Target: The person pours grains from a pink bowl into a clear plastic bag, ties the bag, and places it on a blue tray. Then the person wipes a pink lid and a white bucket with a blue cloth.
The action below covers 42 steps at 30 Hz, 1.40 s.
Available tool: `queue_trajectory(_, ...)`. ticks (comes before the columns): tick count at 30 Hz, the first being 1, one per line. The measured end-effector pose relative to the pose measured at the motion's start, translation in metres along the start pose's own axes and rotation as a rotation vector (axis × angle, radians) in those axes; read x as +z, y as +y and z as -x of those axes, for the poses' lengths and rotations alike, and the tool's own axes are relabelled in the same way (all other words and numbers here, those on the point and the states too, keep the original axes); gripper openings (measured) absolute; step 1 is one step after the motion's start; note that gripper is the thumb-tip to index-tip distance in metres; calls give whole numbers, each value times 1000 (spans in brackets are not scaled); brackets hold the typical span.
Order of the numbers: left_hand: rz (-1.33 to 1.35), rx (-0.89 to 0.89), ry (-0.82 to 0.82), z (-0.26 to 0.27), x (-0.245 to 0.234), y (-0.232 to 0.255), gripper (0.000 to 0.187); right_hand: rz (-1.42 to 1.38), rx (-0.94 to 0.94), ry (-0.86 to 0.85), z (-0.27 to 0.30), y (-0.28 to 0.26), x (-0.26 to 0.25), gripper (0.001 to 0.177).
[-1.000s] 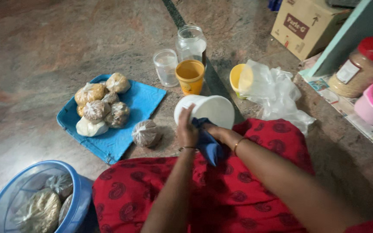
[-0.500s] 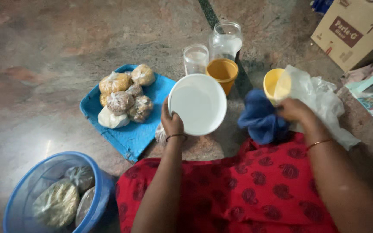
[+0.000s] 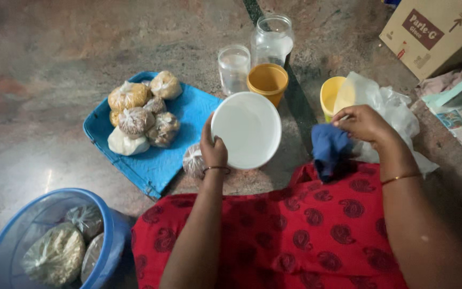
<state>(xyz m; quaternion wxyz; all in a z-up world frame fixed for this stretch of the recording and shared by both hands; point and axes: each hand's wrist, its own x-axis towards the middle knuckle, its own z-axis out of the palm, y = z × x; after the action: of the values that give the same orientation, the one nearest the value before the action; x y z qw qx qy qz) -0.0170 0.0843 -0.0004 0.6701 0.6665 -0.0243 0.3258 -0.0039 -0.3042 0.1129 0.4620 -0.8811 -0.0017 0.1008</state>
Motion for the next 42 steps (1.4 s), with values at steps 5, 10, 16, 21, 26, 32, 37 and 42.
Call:
queue_trajectory(5, -7, -116, -44, 9, 4, 9, 77, -452, -145, -262, 7, -39, 44, 26)
queue_trajectory(10, 88, -93, -134, 16, 16, 17, 77, -652, -365, -290, -15, -53, 105, 50)
queue_trajectory(16, 78, -66, -159, 22, 20, 18, 79, 103, -656, -23, -24, -30, 124, 37)
queue_trajectory(21, 134, -97, -260, 33, 27, 24, 81, 494, -687, -232, -34, -28, 160, 40)
queue_trajectory(26, 146, -124, -283, 47, 34, 29, 80, 987, -322, -302, -36, -5, 215, 39)
queue_trajectory(32, 259, -173, -227, 43, 26, 22, 82, 842, -317, -98, -65, 16, 238, 21)
queue_trajectory(37, 179, -252, -131, 40, 21, -1, 80, -78, 50, 459, -81, 7, 230, 25)
queue_trajectory(42, 201, -337, -105, 38, 24, -41, 69, -219, -14, 560, -112, 4, 256, 31)
